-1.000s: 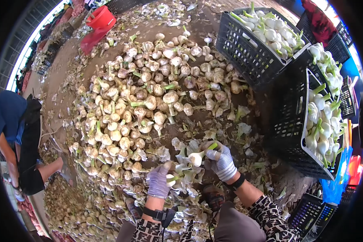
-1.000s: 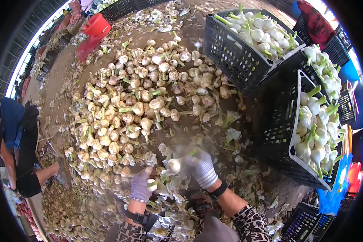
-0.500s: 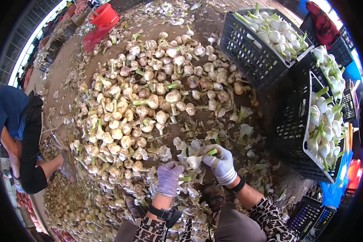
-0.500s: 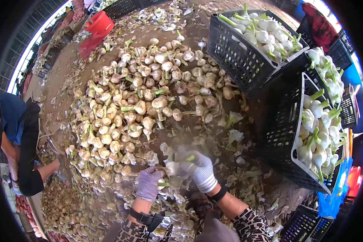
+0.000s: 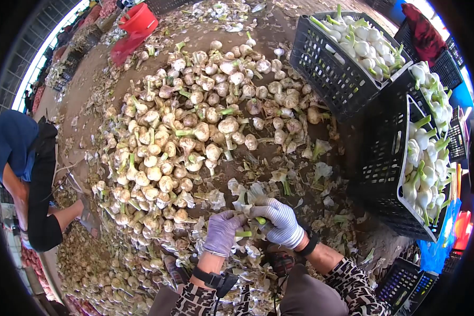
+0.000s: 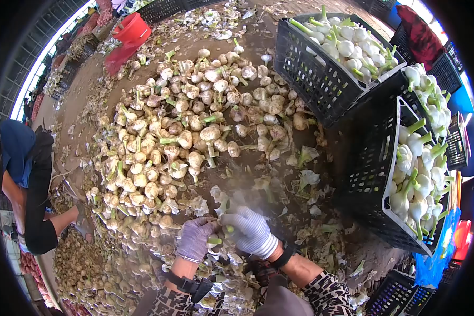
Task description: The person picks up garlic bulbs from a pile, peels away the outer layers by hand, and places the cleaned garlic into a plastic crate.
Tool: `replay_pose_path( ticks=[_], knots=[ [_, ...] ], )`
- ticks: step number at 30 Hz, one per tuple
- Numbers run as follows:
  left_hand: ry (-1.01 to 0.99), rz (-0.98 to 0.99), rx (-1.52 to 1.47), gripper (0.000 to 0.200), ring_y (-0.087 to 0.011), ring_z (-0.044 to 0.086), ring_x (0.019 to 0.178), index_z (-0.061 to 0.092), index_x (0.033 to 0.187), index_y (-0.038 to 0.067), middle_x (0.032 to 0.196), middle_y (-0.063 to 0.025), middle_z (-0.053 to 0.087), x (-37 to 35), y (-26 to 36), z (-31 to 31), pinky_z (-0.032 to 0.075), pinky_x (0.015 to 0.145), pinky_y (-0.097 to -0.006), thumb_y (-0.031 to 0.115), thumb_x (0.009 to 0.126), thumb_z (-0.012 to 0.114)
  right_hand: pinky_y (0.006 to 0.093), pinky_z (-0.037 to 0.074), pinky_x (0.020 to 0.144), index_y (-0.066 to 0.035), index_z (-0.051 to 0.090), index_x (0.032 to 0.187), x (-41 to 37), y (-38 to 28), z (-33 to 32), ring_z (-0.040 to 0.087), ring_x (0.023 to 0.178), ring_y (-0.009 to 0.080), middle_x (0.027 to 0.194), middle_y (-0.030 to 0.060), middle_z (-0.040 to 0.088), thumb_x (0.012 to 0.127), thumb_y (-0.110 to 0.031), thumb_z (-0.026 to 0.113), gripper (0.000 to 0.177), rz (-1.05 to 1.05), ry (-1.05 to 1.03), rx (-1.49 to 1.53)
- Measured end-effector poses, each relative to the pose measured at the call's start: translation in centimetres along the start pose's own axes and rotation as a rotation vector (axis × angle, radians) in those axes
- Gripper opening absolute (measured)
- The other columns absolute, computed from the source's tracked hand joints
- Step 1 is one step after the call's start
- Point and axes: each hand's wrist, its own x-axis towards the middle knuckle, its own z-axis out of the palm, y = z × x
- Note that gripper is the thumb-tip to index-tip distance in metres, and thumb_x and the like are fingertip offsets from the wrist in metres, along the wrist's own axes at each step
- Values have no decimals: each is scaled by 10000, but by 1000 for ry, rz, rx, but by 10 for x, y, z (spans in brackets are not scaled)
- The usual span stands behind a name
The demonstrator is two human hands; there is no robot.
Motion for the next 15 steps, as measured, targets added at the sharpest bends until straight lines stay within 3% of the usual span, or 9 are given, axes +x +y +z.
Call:
replay_pose_path(
  ticks=[2,4,5,6,8,10,12,13,15],
  knots=[
    [3,13,-44,127,-132,576,488,641,808,-15,672,-57,615,1,-1,0,471,407,-253,111,796,660,326,494,732,-44,604,918,0,1,2,614,849,221,967,101,612,731,30,651,207,-16,-11,-62],
    [7,26,-85,122,-130,577,499,640,796,-13,665,-56,615,0,-2,-1,479,428,-250,106,788,664,282,491,667,-71,606,946,0,4,7,612,761,167,876,75,617,745,-24,651,212,213,162,337],
    [8,23,-112,115,-123,575,515,641,793,-11,665,-53,615,-2,-1,-2,484,438,-249,101,779,666,262,497,658,-48,600,932,-2,-2,7,609,765,139,877,64,623,767,-37,629,168,562,203,819],
    [6,22,-138,108,-117,573,532,642,789,-8,665,-50,616,-1,0,-2,490,449,-248,95,771,667,262,497,658,-48,600,932,0,-2,4,609,765,139,877,64,623,767,-37,629,168,557,204,816],
    [54,31,-147,100,-134,571,523,636,801,-23,660,-63,615,3,-6,-3,469,442,-253,71,771,651,244,494,664,-26,588,924,-1,-1,-3,605,775,133,883,57,618,772,-51,620,157,761,248,1041],
    [97,39,-150,96,-151,569,514,631,813,-39,655,-75,615,13,-17,-10,448,436,-259,47,771,635,262,503,678,-15,579,941,-9,15,9,604,799,142,885,61,611,788,-92,624,177,800,249,1073],
    [203,159,140,86,-137,542,513,631,770,-28,643,-55,595,24,-29,-23,441,468,-243,46,774,587,333,545,697,-21,562,945,-22,38,27,620,803,211,950,88,592,771,-105,661,217,643,441,1401],
    [337,38,223,135,-144,526,514,632,742,-15,662,-49,580,18,-22,-23,441,491,-247,95,771,560,364,539,739,-27,560,949,-10,14,5,616,819,231,929,91,590,776,-140,658,229,727,411,1432],
    [363,36,118,156,-157,531,528,632,771,-11,677,-53,580,18,-27,-35,447,496,-263,127,774,559,363,533,753,-29,557,957,-6,19,-5,615,826,231,930,90,590,778,-140,651,230,741,393,1448]
  ],
)
